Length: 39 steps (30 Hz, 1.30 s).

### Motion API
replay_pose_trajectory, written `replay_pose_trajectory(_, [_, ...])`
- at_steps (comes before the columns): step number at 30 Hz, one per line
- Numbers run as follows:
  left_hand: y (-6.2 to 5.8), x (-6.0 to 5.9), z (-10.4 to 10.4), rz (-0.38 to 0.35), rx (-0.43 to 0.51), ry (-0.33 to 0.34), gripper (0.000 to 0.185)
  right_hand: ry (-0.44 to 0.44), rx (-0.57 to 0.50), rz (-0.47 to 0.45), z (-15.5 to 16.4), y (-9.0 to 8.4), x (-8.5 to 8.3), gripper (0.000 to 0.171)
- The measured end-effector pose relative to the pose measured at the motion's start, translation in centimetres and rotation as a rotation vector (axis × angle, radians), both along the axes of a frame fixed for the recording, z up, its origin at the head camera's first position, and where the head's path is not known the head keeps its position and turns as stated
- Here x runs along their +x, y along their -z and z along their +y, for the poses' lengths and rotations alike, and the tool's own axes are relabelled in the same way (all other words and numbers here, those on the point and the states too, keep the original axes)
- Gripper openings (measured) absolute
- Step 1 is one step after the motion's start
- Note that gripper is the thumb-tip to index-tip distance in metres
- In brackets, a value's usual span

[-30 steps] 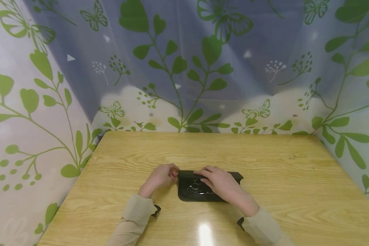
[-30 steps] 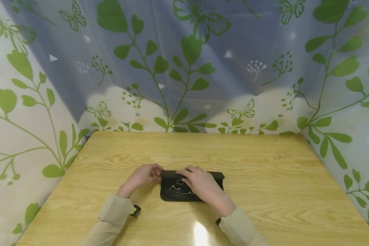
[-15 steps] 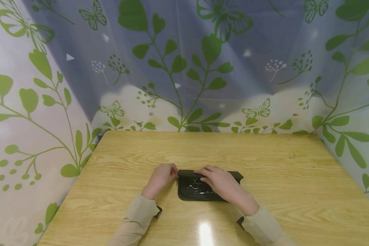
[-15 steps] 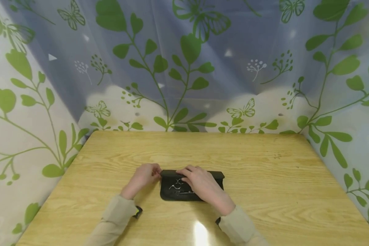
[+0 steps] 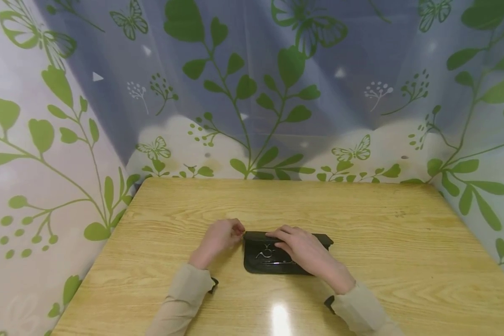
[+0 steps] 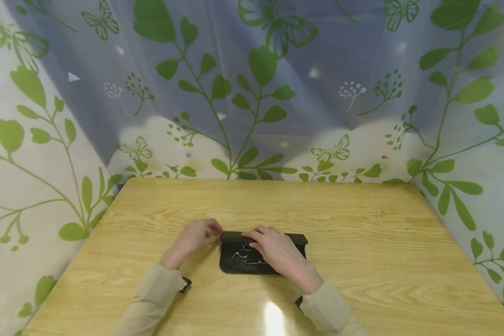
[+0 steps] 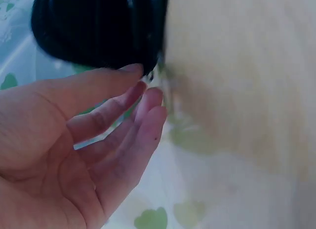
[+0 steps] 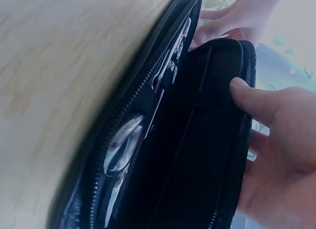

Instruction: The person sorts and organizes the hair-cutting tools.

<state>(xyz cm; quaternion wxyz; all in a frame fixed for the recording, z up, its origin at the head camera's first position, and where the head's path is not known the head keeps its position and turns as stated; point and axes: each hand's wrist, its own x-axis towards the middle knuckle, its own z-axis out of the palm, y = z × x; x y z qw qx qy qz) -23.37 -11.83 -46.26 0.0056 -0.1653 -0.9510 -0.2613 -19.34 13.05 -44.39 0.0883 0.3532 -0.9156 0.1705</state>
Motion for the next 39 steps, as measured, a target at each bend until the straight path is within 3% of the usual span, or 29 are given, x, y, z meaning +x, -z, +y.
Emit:
replay_pose_trajectory(2, [0.2, -0.1, 0.4, 0.011, -0.014, 0.010, 0.011, 0.003, 0.001, -0.010, 0.0, 0.0, 0.0, 0.032])
replay_pose_trajectory(7, [0.4, 0.1, 0.9, 0.066, -0.037, -0.045, 0.008, 0.000, 0.001, -0.007, 0.0, 0.0, -0.1, 0.032])
replay_pose_trajectory(11, [0.3, 0.2, 0.7, 0.117, -0.051, -0.011, 0.013, -0.001, -0.002, -0.004, 0.0, 0.0, -0.2, 0.032])
replay_pose_trajectory(18, [-0.6, 0.1, 0.0, 0.107, -0.051, 0.039, 0.029, -0.018, -0.004, -0.018, 0.2, -0.1, -0.3, 0.033])
replay_pose_trajectory(30, [-0.2, 0.2, 0.4, 0.122, -0.107, 0.000, 0.018, -0.026, 0.046, -0.066, 0.3, -0.4, 0.1, 0.036])
replay_pose_trajectory(33, [-0.1, 0.4, 0.6, 0.119, -0.105, -0.001, 0.014, -0.032, 0.079, -0.102, 0.4, -0.4, 0.3, 0.042])
replay_pose_trajectory(39, [0.0, 0.5, 0.6, 0.114, -0.102, -0.007, 0.010, -0.048, 0.142, -0.227, 0.3, -0.6, 0.9, 0.071])
